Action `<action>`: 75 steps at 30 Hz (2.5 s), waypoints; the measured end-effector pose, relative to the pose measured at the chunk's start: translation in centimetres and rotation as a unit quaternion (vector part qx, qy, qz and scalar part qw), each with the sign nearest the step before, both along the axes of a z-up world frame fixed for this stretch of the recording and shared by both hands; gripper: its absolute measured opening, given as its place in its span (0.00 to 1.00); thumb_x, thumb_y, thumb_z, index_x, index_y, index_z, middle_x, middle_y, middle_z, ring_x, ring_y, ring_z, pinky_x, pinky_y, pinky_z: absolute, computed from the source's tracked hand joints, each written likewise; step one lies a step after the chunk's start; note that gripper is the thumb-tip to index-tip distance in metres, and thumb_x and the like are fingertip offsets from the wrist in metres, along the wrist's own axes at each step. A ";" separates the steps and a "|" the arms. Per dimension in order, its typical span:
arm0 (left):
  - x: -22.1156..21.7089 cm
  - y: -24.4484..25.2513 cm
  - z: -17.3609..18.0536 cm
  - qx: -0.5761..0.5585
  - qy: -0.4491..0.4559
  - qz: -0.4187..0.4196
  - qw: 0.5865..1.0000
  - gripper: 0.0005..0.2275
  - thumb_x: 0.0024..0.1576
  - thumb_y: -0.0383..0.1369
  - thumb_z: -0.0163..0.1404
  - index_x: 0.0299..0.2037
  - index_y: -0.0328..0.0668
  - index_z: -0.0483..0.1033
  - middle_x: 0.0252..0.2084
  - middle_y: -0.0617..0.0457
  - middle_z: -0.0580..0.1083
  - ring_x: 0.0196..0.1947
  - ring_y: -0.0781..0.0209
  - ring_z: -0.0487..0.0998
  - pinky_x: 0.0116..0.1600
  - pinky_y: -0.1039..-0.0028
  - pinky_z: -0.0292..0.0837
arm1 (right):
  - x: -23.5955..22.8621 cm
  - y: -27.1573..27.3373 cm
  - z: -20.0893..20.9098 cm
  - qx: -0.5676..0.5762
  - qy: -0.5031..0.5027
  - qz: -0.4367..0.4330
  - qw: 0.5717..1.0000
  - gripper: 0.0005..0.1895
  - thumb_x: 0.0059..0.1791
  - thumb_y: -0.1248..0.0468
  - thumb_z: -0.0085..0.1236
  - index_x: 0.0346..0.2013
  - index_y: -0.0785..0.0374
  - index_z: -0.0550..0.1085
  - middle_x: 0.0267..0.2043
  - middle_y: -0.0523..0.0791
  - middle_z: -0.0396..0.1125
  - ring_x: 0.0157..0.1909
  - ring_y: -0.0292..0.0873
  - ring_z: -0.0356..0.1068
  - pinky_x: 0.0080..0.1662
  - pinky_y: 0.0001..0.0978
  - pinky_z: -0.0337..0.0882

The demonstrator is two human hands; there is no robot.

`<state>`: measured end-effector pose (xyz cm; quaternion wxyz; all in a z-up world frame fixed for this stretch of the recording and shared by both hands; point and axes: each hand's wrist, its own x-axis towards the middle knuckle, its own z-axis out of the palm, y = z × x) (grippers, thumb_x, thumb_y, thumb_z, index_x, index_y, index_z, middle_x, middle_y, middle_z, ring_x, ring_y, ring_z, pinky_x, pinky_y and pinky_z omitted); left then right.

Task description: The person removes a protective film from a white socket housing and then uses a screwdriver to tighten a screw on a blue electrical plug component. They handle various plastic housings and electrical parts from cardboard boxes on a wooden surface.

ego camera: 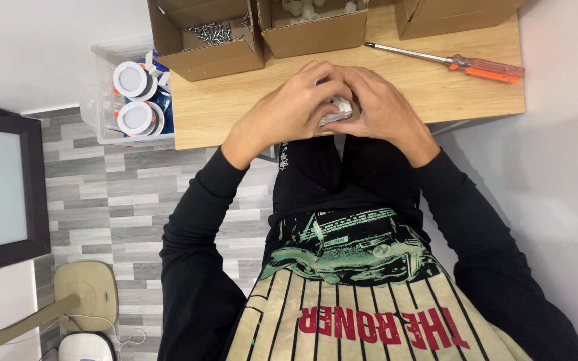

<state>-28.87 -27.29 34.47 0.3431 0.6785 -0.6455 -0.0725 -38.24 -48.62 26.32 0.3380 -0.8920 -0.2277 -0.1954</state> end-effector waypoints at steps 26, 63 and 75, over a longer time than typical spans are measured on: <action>-1.8 -1.2 -3.7 -0.019 -0.177 0.194 0.965 0.18 0.72 0.47 0.51 0.46 0.39 0.65 0.38 0.49 0.64 0.37 0.45 0.79 0.44 0.60 0.81 | 0.3 0.2 -0.2 0.012 -0.057 -0.012 0.998 0.46 0.45 0.53 0.83 0.69 0.71 0.69 0.59 0.57 0.72 0.61 0.60 0.75 0.62 0.50 0.75; -3.3 0.4 -4.3 -0.044 -0.023 0.295 0.954 0.30 0.55 0.44 0.66 0.62 0.39 0.68 0.58 0.42 0.68 0.61 0.43 0.72 0.64 0.52 0.72 | -9.9 -13.5 2.0 -0.161 0.072 -0.312 0.934 0.19 0.62 0.66 0.59 0.66 0.76 0.77 0.56 0.60 0.68 0.58 0.65 0.66 0.62 0.55 0.66; -0.8 1.6 -5.3 -0.132 0.185 0.184 0.956 0.26 0.49 0.20 0.43 0.59 0.46 0.79 0.69 0.45 0.67 0.75 0.46 0.65 0.82 0.41 0.58 | -13.6 -11.5 0.8 0.244 -0.013 -0.241 0.939 0.12 0.67 0.83 0.69 0.58 0.86 0.72 0.57 0.66 0.66 0.56 0.63 0.73 0.55 0.52 0.85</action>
